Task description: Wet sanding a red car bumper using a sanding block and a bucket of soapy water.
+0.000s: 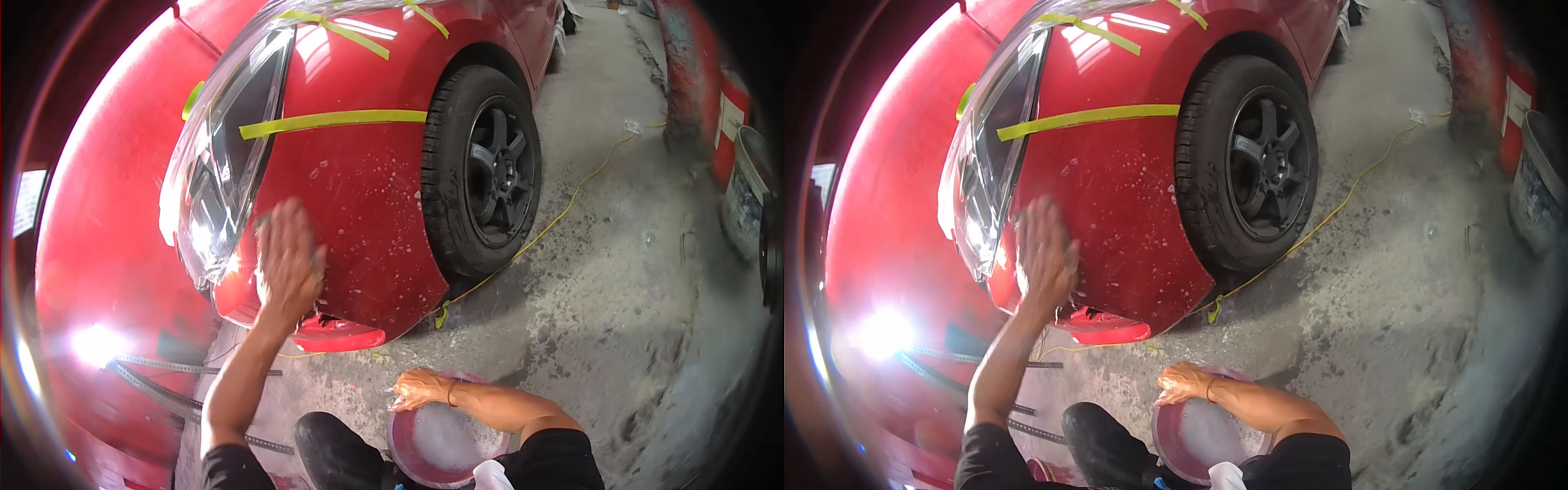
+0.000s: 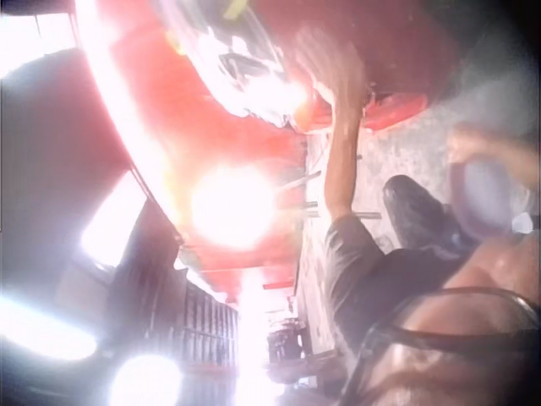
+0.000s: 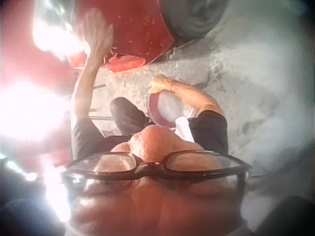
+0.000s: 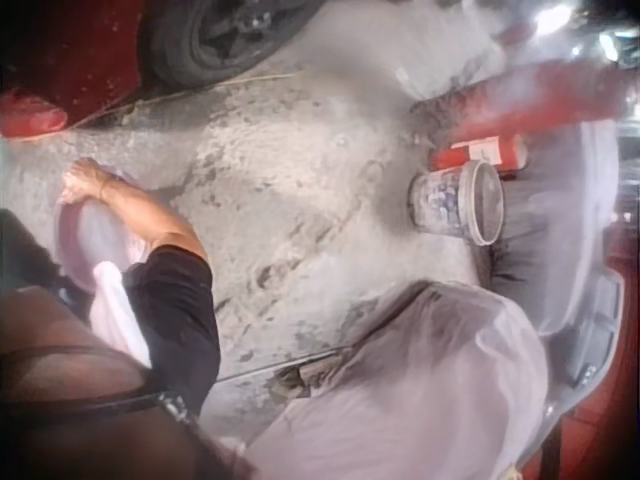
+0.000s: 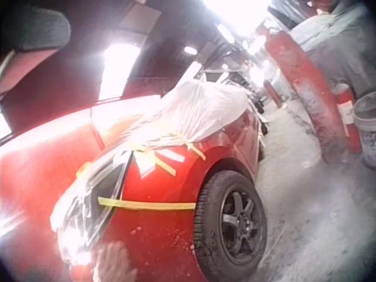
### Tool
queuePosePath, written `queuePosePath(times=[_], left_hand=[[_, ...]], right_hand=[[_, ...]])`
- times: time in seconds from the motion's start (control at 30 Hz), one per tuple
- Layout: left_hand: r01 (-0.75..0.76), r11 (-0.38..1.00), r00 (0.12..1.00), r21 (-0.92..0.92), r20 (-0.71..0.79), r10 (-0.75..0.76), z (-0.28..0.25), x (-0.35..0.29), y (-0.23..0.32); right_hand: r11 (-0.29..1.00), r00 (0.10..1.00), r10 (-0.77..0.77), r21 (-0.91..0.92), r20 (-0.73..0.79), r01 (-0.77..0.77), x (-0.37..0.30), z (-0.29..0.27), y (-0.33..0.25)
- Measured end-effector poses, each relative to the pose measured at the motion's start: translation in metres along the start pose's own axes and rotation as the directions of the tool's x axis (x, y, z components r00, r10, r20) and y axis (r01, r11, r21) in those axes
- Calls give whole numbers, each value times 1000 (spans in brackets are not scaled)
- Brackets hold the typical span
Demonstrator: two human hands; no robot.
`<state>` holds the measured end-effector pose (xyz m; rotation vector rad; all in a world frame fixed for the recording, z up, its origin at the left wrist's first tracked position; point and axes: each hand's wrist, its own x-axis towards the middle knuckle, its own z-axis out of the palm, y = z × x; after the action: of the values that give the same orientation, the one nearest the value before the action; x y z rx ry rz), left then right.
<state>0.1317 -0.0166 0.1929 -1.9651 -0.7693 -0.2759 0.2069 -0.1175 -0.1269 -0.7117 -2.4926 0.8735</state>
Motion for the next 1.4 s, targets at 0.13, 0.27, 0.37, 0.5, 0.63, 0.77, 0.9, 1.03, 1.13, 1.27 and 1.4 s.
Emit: queuePosePath(times=[0.13,0.27,0.37,0.5,0.63,0.77,0.9,1.03,1.13,1.27,1.4], left_hand=[[-109,994,993,18,48,108,-9,97,20],[-149,985,962,-90,219,165,-5,25,49],[-129,991,977,40,174,120,20,-53,28],[-165,985,981,52,111,158,20,100,55],[-198,980,977,8,83,197,23,69,74],[-190,982,963,26,202,181,12,19,55],[-153,978,988,142,6,154,17,126,66],[-183,970,980,161,110,167,17,64,71],[-259,966,942,17,226,248,3,9,60],[-230,971,973,72,-11,231,8,121,62],[-237,970,963,-55,117,242,24,18,66]], right_hand=[[1000,997,-6,-4,-73,6,-3,2,-4],[999,996,4,53,-85,1,-9,11,11],[994,988,-88,49,-129,95,3,20,9],[994,972,-94,26,-216,102,2,27,5],[999,982,-47,-4,-184,47,-5,21,13],[988,942,-154,-45,-297,147,4,31,20],[998,998,-23,50,-66,26,-3,13,0],[997,970,-74,4,-230,77,7,42,26],[987,953,-153,2,-263,159,2,35,16],[990,985,-84,100,-148,100,-2,13,9],[998,976,-26,53,-216,38,-11,17,20]])
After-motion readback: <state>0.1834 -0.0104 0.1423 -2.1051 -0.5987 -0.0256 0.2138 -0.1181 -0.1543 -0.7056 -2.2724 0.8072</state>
